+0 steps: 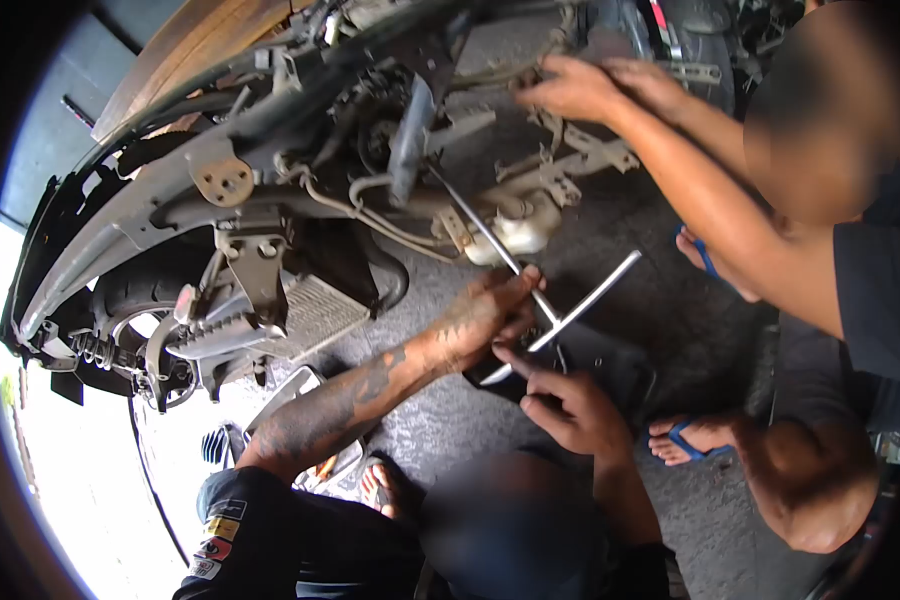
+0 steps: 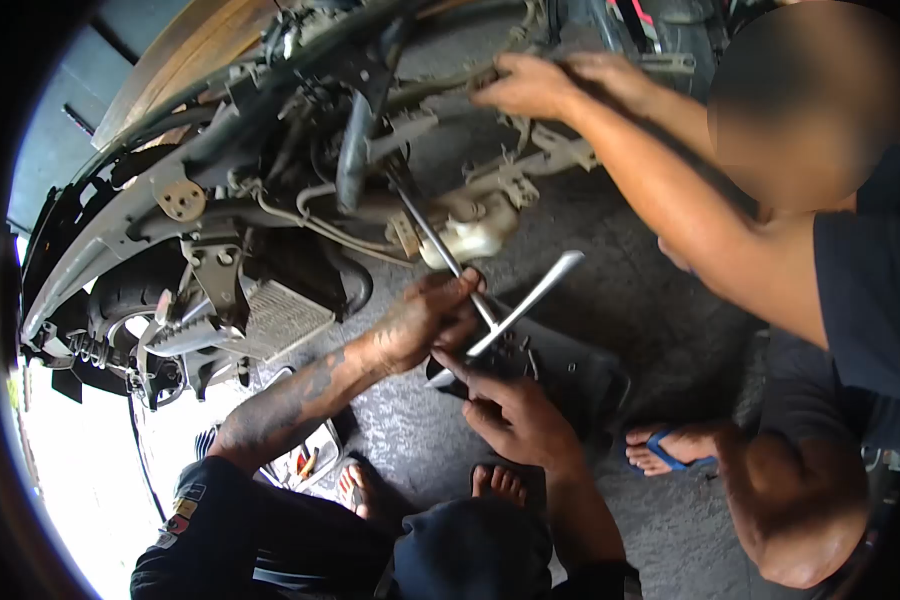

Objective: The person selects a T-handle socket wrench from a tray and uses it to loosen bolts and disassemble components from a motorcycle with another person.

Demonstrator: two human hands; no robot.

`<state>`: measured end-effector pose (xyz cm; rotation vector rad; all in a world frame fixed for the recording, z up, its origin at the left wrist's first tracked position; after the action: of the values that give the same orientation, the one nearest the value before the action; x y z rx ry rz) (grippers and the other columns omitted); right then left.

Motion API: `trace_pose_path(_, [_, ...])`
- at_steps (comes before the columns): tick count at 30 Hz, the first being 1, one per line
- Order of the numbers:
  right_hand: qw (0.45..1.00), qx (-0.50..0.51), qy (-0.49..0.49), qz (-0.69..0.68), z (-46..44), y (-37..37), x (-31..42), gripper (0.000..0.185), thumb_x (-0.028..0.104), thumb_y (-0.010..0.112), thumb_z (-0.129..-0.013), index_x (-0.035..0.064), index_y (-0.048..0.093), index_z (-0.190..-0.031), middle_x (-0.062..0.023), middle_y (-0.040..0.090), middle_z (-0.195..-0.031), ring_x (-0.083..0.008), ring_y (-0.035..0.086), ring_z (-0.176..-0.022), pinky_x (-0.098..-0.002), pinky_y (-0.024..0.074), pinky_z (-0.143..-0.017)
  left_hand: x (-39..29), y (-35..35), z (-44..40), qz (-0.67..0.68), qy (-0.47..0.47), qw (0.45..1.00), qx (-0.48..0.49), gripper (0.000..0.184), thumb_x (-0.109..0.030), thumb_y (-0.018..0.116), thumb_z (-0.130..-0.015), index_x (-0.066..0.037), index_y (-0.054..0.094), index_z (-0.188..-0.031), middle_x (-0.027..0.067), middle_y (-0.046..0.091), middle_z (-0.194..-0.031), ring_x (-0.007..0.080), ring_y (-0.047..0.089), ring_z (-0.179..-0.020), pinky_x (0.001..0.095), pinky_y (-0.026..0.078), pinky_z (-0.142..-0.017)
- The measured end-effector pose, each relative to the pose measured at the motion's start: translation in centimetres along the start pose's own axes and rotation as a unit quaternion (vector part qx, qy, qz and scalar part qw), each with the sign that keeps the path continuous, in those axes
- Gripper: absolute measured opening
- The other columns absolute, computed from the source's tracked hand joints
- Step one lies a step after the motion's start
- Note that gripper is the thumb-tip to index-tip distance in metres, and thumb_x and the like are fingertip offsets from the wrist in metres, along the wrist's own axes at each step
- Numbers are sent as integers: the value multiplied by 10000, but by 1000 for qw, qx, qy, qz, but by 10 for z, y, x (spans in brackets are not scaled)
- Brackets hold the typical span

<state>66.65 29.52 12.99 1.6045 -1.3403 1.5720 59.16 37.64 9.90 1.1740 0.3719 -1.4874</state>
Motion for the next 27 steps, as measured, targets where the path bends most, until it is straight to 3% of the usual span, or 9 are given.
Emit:
trace_pose_path(1, [999, 42, -22, 7, -3, 8, 3, 522, 69, 501, -874, 57, 381, -1382, 39, 488, -682, -45, 450, -599, -178, 351, -530, -3, 1, 1, -8, 8, 1000, 7, 245, -300, 490, -962, -55, 503, -962, -41, 371, -534, 57, 301, -415, 216, 222, -385])
trace_pose_path(3, [921, -324, 152, -157, 18, -54, -65, 560, 63, 559, -811, 38, 425, -1354, 16, 540, -720, -16, 397, -554, -148, 292, -515, 2, 4, 3, 6, -6, 1000, 17, 262, -311, 487, -962, -49, 497, -956, -40, 366, -535, 55, 293, -425, 224, 196, -393])
trace_pose_path(8, [995, 86, 48, -27, -3, 11, 29, 515, 26, 541, -794, 25, 491, -1306, 35, 475, -659, -63, 418, -546, -192, 353, -539, 3, -3, -1, -10, -10, 1000, 11, 338, -357, 500, -952, -19, 512, -972, -47, 352, -535, 52, 287, -432, 213, 207, -401])
trace_pose_path(11, [953, -183, 193, -143, 15, -31, -60, 485, 43, 542, -825, 67, 497, -1307, -47, 520, -623, -89, 497, -570, -236, 400, -545, 7, -3, -4, -7, 3, 1000, 18, 342, -382, 491, -952, -41, 511, -970, -54, 362, -540, 50, 289, -431, 212, 206, -400])
trace_pose_path(15, [997, 16, 61, 32, 4, 7, -14, 518, 95, 550, -862, 62, 416, -1361, -4, 480, -615, -76, 454, -542, -233, 404, -522, -7, -6, -5, 22, 27, 999, 22, 261, -304, 495, -961, -43, 499, -978, -38, 374, -557, 60, 299, -431, 225, 220, -400])
trace_pose_path(17, [934, -274, 220, -63, 25, -48, -59, 497, 91, 568, -816, 33, 476, -1301, -89, 667, -823, -111, 586, -647, -242, 450, -573, -3, -2, 0, 5, 13, 999, 38, 271, -309, 480, -967, -40, 502, -987, -37, 369, -548, 61, 303, -434, 226, 230, -399])
trace_pose_path(19, [876, -244, 31, -415, 10, -47, 6, 496, 8, 554, -786, 41, 524, -1279, -7, 549, -703, -73, 502, -624, -237, 419, -549, -1, -4, -2, 2, 18, 999, 31, 263, -305, 468, -973, -44, 503, -982, -34, 367, -538, 67, 300, -430, 227, 231, -401])
trace_pose_path(22, [995, 64, 73, -21, 3, 9, 4, 650, 4, 523, -758, 21, 369, -1389, 40, 433, -643, -20, 378, -537, -156, 294, -488, 2, -7, -3, 34, 8, 999, 22, 247, -294, 464, -975, -51, 503, -973, -39, 354, -537, 69, 299, -430, 231, 221, -398])
trace_pose_path(27, [967, -124, 72, -212, 14, -13, 10, 439, 121, 579, -826, 26, 521, -1251, 25, 503, -698, -50, 423, -594, -192, 351, -558, -4, -3, -3, 26, 28, 999, 24, 252, -301, 464, -973, -52, 505, -960, -42, 355, -547, 60, 306, -437, 220, 222, -400])
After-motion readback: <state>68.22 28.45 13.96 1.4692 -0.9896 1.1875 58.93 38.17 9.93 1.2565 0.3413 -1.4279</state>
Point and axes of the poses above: each hand's wrist, its own z-axis away from the middle knuckle, its own y-axis out of the palm, x = y × z, the point moved 10 cm from there along -z, towards the middle knuckle
